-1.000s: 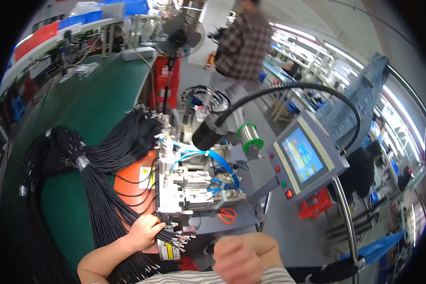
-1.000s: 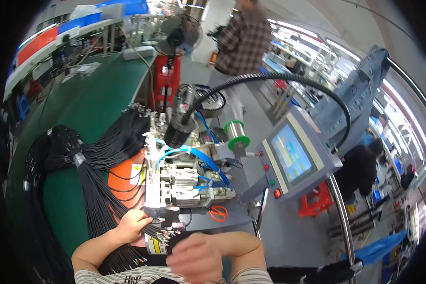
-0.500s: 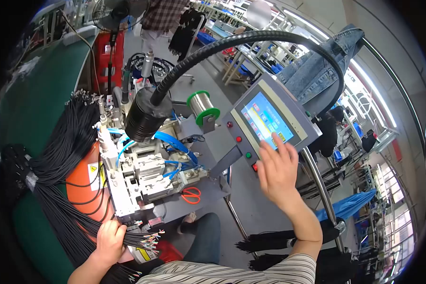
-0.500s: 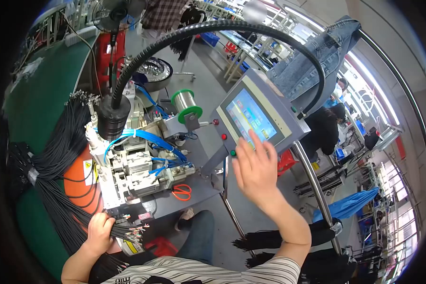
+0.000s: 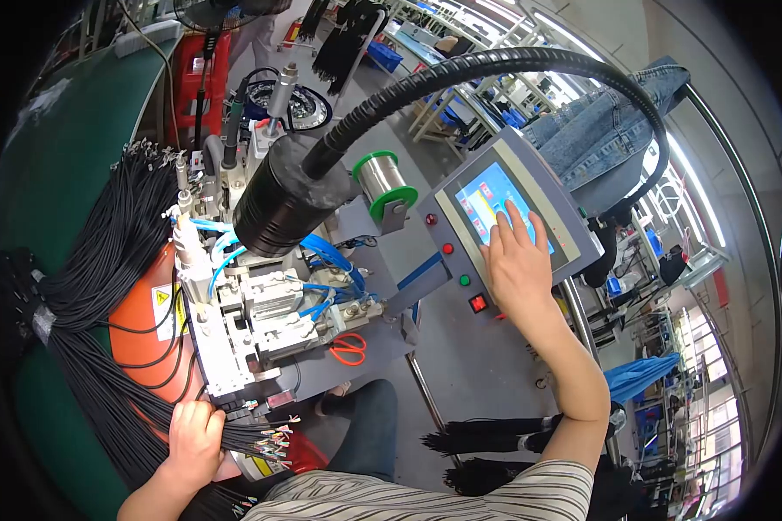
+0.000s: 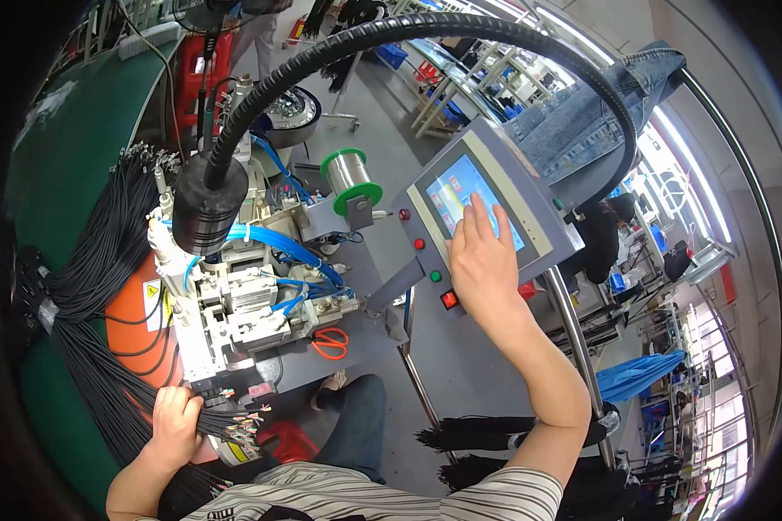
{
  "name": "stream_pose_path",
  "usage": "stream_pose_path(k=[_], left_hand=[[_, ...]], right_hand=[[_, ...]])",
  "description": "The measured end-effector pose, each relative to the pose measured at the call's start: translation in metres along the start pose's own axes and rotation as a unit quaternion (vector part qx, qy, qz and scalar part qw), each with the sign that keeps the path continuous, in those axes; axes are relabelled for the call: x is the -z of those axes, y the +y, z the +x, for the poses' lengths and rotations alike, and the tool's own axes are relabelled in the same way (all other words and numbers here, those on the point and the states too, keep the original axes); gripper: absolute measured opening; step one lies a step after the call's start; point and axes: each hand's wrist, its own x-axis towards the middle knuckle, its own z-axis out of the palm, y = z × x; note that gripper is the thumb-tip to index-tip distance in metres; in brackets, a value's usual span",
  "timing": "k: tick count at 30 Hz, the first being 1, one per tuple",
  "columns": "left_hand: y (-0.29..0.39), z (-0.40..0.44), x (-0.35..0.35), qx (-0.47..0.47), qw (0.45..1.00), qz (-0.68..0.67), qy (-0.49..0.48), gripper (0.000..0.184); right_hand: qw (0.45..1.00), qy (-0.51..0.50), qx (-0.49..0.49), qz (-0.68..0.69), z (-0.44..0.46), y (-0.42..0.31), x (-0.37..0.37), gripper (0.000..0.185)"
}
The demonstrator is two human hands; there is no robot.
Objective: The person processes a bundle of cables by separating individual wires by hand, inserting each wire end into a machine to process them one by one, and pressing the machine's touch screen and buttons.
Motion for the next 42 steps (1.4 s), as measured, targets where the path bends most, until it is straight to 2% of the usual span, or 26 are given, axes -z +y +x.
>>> stream_pose_path(k=[1, 4, 10, 13, 15, 16, 17, 18, 19, 20, 22, 24, 26, 28, 36, 39, 42], left_hand=[[-0.001, -0.001, -0.001, -0.002, 1.000, 0.000, 0.001, 0.032], [-0.001, -0.001, -0.003, -0.002, 1.000, -0.002, 0.000, 0.032], [0.002, 0.000, 0.003, 0.010, 0.999, 0.013, -0.033, 0.037], [0.001, -0.002, 0.000, 0.024, 0.999, 0.005, -0.024, 0.038], [0.001, -0.004, -0.004, 0.029, 0.999, 0.011, -0.021, 0.038], [0.004, -0.001, 0.002, 0.034, 0.998, 0.015, -0.043, 0.039], [0.005, -0.004, 0.000, 0.032, 0.999, 0.016, -0.034, 0.040], [0.003, -0.004, -0.003, 0.027, 0.999, 0.020, -0.020, 0.042], [0.005, -0.004, -0.002, 0.030, 0.999, 0.026, -0.034, 0.043], [0.007, -0.002, -0.001, 0.032, 0.998, 0.031, -0.048, 0.043], [0.008, 0.002, 0.001, 0.027, 0.997, 0.040, -0.055, 0.042], [0.008, 0.006, 0.002, 0.013, 0.998, 0.037, -0.052, 0.039], [0.007, 0.003, 0.002, 0.013, 0.998, 0.038, -0.050, 0.039], [0.009, 0.002, 0.001, 0.027, 0.997, 0.045, -0.052, 0.039], [0.014, 0.001, 0.002, 0.067, 0.996, 0.045, -0.047, 0.041], [0.012, 0.000, 0.001, 0.064, 0.996, 0.038, -0.047, 0.041], [0.012, 0.000, 0.001, 0.070, 0.996, 0.034, -0.050, 0.039]], right_hand=[[1.000, -0.008, 0.008, -0.018, 0.000, -0.002, 0.001, 0.032], [0.998, 0.037, -0.023, 0.050, 0.000, -0.008, 0.003, 0.029], [0.938, 0.173, -0.031, 0.298, -0.035, -0.070, 0.008, 0.016], [0.782, 0.156, -0.118, 0.592, -0.061, -0.144, -0.013, 0.014], [0.690, 0.029, -0.108, 0.716, -0.062, -0.196, -0.005, 0.010], [0.593, -0.052, -0.134, 0.792, -0.068, -0.230, -0.012, 0.011], [0.607, -0.046, -0.080, 0.789, -0.067, -0.254, -0.014, 0.011], [0.556, -0.081, -0.078, 0.824, -0.066, -0.275, -0.009, 0.018], [0.440, -0.111, -0.092, 0.886, -0.063, -0.297, -0.010, 0.024], [0.449, -0.143, -0.082, 0.878, -0.061, -0.307, -0.012, 0.026], [0.458, -0.066, -0.077, 0.883, -0.054, -0.325, -0.017, 0.023], [0.314, -0.158, -0.082, 0.933, -0.052, -0.326, -0.021, 0.022], [0.205, -0.202, -0.076, 0.955, -0.050, -0.328, -0.029, 0.021], [0.178, -0.231, -0.050, 0.955, -0.046, -0.322, -0.026, 0.022], [0.187, -0.240, -0.061, 0.951, -0.046, -0.336, -0.031, 0.018], [0.243, -0.270, -0.076, 0.929, -0.042, -0.334, -0.026, 0.015], [0.283, -0.225, -0.102, 0.927, -0.045, -0.339, -0.018, 0.014]])
